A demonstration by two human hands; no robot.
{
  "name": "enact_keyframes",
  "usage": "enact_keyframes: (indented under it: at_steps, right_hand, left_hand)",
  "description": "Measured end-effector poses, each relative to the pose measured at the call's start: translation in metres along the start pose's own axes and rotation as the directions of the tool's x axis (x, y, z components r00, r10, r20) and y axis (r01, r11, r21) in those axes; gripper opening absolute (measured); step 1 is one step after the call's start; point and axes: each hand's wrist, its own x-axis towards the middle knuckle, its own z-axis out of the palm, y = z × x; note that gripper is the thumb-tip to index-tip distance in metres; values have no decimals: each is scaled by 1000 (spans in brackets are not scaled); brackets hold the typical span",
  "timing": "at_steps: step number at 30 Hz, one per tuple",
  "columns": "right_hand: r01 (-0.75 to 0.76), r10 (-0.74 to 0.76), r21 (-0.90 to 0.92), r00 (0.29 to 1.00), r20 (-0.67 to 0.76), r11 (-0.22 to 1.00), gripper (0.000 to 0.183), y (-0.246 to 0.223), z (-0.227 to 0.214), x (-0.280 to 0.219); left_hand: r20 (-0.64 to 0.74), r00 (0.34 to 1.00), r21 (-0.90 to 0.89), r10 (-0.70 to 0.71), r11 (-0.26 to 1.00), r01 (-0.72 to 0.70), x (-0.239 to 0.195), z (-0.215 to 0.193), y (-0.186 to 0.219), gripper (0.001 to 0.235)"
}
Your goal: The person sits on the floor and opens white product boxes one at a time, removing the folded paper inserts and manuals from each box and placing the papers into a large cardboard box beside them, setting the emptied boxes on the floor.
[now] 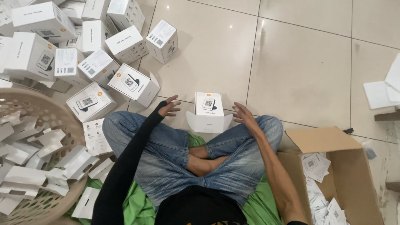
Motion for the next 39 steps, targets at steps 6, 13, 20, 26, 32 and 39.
enact_keyframes:
  at_steps: [6, 13, 20, 26, 32, 39]
  right_hand:
    - [104, -95, -441, 995, 43, 891, 111, -77, 77, 5]
    - [183, -275, -549, 957, -91, 816, 88, -82, 52, 7]
    - [-24, -63, -468, 983, -170, 883, 97, -172, -5, 67]
    - [476, -735, -818, 671, 101, 323, 92, -186, -41, 138]
    - [535, -615, -677, 773, 152, 505, 65, -208, 59, 149]
    - [745, -556, -393, 665, 499, 539, 56, -185, 275, 207]
  left_hand:
    - [21, 992, 208, -128, 971, 121, 32, 83, 47, 116]
    - [-149, 964, 394, 219, 908, -146, 83, 95, 30, 113]
    - [-188, 930, 803, 317, 594, -40, 287, 122, 41, 123]
    - [-153, 814, 817, 560, 535, -214, 431, 172, 62, 111]
    - [-211, 728, 667, 652, 641, -381, 206, 55, 151, 86]
    - [-855, -89, 515, 511, 857, -22, -15, -71, 90, 68]
